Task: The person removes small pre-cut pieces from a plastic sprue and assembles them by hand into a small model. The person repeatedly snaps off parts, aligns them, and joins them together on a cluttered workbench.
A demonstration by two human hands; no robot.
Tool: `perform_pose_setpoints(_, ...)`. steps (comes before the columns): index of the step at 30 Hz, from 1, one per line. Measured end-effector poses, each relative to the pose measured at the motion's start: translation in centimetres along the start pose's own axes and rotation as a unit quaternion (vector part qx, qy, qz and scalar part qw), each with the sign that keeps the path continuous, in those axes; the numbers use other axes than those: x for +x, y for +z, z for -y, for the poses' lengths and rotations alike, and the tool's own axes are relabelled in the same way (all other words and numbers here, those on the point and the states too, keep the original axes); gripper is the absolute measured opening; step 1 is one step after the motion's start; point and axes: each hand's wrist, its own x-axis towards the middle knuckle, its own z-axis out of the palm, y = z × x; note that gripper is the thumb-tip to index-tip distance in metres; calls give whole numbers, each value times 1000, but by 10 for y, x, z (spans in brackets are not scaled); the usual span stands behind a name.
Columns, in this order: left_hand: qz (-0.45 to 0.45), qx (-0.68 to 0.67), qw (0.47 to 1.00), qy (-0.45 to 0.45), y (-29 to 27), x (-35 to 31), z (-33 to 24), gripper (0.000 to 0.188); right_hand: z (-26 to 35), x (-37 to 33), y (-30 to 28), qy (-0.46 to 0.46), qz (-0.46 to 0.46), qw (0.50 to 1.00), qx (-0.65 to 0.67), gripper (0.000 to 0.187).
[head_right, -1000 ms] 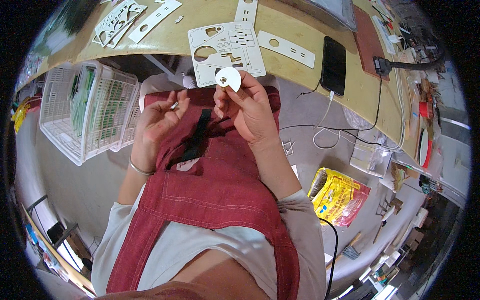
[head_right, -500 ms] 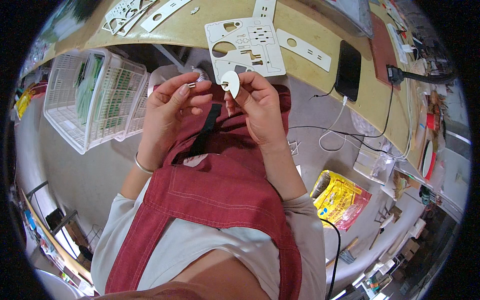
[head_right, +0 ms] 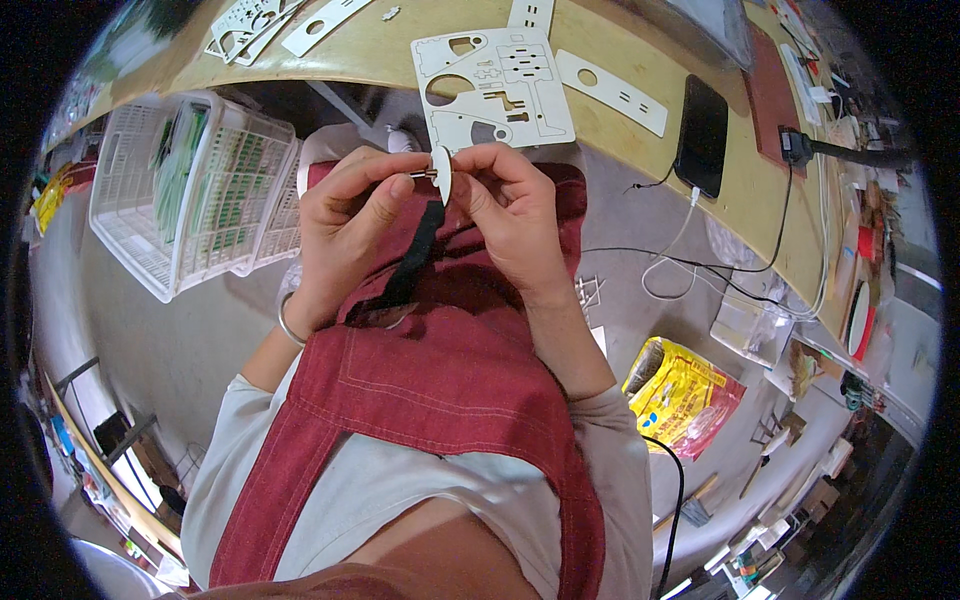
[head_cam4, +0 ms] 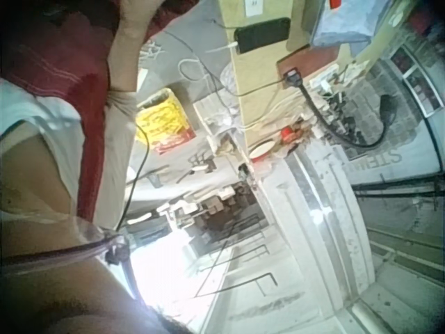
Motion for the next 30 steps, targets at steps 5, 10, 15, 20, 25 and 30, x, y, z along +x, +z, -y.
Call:
perform_pose_setpoints(5,21,30,999,-11,-5,1,-2,20,4,0,4,-3,-3,1000,-9,12)
perform_pose_setpoints(10,18,43,999,5,-4,1,-5,20,11,0,7,-14,4,999,-40,10)
perform_pose_setpoints(15,29,74,997,16,-6,0,-11,22,10,-1,7,-30,0,998,-64,10)
perform_pose_setpoints(20,29,91,995,23,-7,1,-11,22,10,-1,7,-29,-1,998,-62,10)
perform_pose_setpoints(25,28,89,995,25,-7,1,-10,22,10,0,7,-18,-4,997,-77,10)
perform_pose_setpoints(30,36,107,993,24,-8,1,-8,22,9,0,6,-15,0,996,-87,10)
